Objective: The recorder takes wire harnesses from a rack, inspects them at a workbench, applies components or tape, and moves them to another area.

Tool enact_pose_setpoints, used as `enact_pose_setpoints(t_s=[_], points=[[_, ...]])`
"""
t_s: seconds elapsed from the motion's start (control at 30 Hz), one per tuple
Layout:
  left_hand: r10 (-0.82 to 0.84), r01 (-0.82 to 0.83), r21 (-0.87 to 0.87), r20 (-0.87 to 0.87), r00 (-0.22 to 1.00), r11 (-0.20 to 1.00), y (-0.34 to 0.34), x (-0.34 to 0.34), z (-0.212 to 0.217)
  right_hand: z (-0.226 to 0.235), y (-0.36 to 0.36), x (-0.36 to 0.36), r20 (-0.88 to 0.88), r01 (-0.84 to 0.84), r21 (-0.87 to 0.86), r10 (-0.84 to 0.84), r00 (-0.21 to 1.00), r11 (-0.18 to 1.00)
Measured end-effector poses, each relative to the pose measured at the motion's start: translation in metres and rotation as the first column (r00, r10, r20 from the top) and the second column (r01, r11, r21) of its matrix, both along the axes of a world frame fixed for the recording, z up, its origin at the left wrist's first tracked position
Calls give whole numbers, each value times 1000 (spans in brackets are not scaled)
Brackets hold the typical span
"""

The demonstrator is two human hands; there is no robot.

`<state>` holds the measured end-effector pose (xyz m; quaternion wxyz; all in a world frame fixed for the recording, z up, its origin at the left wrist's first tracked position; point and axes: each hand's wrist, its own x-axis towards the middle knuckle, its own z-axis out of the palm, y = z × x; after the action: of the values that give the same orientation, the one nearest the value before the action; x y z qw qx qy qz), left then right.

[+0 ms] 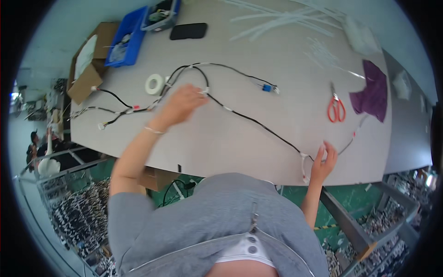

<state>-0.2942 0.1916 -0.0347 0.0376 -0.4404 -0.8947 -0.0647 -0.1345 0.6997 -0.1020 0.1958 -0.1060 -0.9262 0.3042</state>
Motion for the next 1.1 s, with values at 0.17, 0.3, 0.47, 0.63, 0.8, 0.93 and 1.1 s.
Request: enact_pose_setpoints(t_s=[0.17,0.3,0.47,0.63,0.8,0.93,1.1], points=[[493,-631,475,393,776,613,28,66,-68,-10,-30,36,188,-145,187,109,976,972],[520,-642,539,384,763,545,44,83,-77,-4,-16,16,211,-166,170,129,969,971],[513,-497,247,0,858,832,58,73,-59,3,-13,-33,142,-304,72,292,946,950],[441,-449,200,87,893,871,78,61,-68,1,-67,-180,-22,-286,-25,285,958,958],[456,-484,293,161,875,825,93,66,-69,-28,-128,-382,96,63,-958,106,990,279],[427,-489,338,244,871,804,114,68,-67,-32,-126,-469,209,200,-968,49,977,152],[402,-455,351,216,890,819,126,66,-64,14,-118,-459,149,140,-971,32,988,192]])
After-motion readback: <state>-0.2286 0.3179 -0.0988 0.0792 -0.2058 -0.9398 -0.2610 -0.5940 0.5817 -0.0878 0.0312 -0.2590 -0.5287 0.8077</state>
